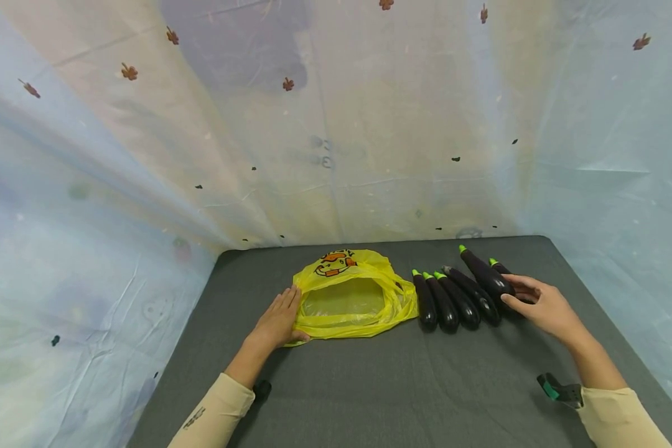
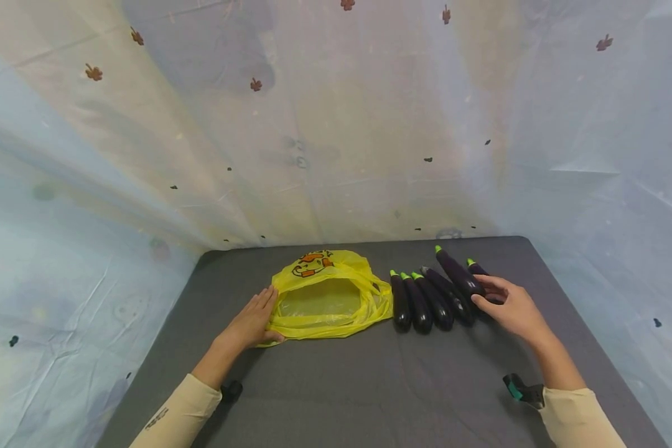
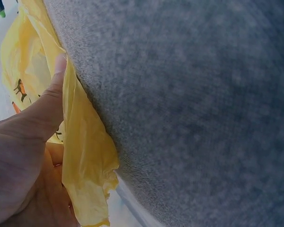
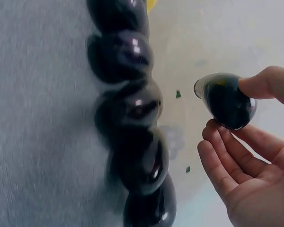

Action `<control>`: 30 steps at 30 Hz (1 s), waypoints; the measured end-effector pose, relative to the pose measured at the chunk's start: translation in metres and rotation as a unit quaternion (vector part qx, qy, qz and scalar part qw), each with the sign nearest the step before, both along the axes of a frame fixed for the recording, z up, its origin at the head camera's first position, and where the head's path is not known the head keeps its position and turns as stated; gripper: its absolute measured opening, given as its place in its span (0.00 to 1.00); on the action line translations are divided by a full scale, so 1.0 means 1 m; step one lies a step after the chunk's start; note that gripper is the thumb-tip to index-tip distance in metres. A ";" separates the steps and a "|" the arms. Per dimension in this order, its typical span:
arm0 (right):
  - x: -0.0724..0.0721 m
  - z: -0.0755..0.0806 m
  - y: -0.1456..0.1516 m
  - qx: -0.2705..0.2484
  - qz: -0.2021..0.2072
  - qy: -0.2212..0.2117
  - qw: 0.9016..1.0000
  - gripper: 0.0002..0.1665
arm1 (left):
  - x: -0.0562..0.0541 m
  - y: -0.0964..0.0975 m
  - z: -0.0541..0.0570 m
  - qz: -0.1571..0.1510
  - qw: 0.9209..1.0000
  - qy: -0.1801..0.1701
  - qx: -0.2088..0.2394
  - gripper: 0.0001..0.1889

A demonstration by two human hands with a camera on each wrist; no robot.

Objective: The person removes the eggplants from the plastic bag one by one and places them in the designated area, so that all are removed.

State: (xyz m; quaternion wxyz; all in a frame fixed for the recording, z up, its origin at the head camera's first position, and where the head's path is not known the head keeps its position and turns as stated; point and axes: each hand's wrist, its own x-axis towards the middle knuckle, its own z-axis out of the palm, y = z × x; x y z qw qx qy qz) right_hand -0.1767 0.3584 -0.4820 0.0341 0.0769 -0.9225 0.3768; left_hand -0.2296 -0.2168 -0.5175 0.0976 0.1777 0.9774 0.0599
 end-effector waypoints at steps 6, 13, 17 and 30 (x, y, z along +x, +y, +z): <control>-0.002 -0.007 0.015 -0.003 -0.030 0.004 1.000 0.37 | -0.001 0.000 0.001 0.000 1.000 -0.001 -0.006 0.62; -0.008 -0.014 0.032 0.003 -0.057 0.009 0.998 0.37 | -0.002 0.000 0.000 0.001 1.000 0.000 -0.004 0.61; -0.013 -0.019 0.042 0.010 -0.074 0.012 0.997 0.37 | -0.001 0.000 -0.001 0.001 1.000 0.000 0.000 0.62; -0.023 -0.033 0.066 0.001 -0.095 -0.020 0.995 0.39 | -0.003 -0.002 -0.002 0.000 1.000 0.002 -0.001 0.62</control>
